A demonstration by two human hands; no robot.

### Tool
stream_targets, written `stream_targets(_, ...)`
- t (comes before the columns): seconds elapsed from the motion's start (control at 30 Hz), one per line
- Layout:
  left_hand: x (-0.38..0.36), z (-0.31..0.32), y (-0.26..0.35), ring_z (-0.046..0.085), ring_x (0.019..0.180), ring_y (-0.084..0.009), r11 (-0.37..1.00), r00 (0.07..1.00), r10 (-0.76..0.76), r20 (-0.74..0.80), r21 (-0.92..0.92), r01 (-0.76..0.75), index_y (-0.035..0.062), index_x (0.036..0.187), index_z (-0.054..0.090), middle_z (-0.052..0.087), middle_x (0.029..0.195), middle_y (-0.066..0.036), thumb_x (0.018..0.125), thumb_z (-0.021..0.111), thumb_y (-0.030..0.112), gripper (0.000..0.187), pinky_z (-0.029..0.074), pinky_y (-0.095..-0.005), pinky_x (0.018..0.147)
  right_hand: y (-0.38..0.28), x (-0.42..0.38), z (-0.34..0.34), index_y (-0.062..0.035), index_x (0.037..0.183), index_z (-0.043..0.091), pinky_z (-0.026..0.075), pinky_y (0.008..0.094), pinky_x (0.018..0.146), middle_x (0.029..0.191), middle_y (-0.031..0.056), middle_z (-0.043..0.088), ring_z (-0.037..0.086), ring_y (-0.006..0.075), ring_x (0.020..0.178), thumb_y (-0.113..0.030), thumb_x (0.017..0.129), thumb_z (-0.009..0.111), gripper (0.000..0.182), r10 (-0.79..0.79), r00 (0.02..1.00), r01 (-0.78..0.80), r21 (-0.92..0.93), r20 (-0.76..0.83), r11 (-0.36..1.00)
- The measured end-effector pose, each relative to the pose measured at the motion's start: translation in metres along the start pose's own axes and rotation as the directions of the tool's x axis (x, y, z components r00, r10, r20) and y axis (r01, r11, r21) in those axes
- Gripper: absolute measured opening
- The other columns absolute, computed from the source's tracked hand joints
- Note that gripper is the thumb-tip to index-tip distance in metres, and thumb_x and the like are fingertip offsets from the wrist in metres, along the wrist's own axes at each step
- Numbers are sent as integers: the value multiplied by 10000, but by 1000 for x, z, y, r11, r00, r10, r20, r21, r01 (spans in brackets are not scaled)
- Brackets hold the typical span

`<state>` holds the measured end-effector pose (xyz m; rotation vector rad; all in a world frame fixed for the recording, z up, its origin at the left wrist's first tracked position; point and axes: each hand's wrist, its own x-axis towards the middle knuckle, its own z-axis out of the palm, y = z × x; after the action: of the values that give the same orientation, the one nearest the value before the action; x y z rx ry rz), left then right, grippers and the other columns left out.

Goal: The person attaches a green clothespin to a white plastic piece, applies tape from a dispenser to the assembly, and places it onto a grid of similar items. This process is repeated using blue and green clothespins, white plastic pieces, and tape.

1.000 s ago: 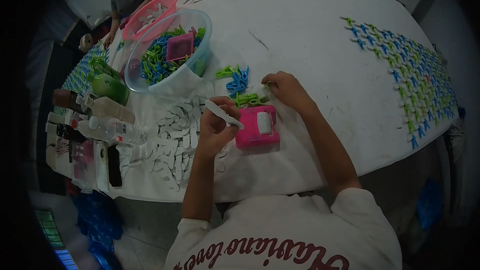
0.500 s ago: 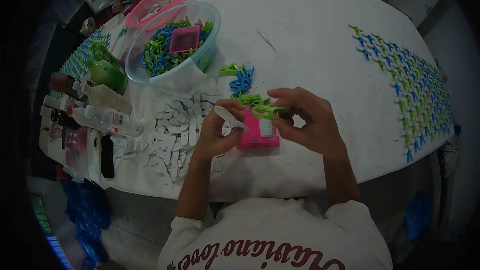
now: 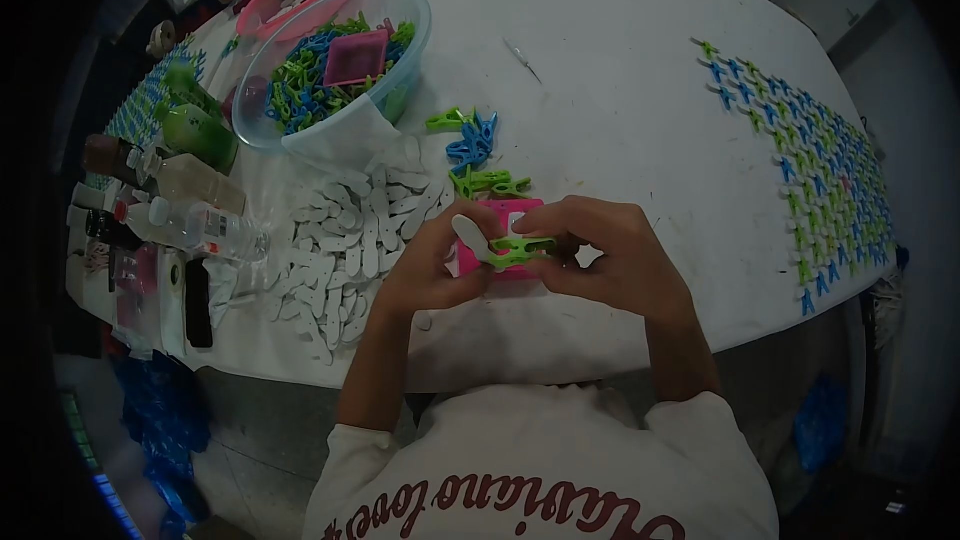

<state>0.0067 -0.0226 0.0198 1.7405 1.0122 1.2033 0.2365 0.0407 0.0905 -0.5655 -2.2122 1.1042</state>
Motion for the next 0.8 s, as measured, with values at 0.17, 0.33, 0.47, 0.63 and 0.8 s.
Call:
stream_targets(0.17,1,0,3,571,976,-161,1000,1000,-9,-8,7,9,61,1080,548,590,1005,-40,652,656,17,444,443,-302,916,1,1,3,-50,1083,687,525,234,561,841,53,671,634,85,645,79,720,744,390,-5,1000,5,-11,-3,1000)
stream_targets(0.33,0,1,4,559,971,-155,999,1000,-27,-9,-31,27,64,1078,530,572,1010,-41,658,651,14,440,457,-304,896,3,3,7,-47,1069,681,519,229,552,833,51,666,630,80,643,55,724,769,370,-30,1000,30,-16,-2,999)
stream_targets(0.47,-1,2,4,551,967,-143,993,997,-82,4,-85,82,63,1084,524,565,1016,-41,673,649,11,433,455,-297,895,6,3,9,-36,1056,671,514,226,546,832,54,665,627,80,639,36,729,782,352,-33,999,33,-5,-7,999)
stream_targets(0.63,0,2,6,547,960,-135,993,998,-55,12,-104,56,65,1094,517,561,1012,-39,683,652,10,436,455,-290,880,8,2,10,-29,1052,667,512,224,545,837,57,664,621,79,637,18,728,789,350,-34,999,35,3,-23,999)
stream_targets(0.8,-1,2,1,537,996,-149,995,998,-60,13,-76,61,62,1122,510,565,1033,-38,672,661,18,477,424,-300,926,7,1,12,-28,1031,667,517,229,574,874,64,662,615,82,650,5,716,796,343,9,1000,-8,42,-29,999)
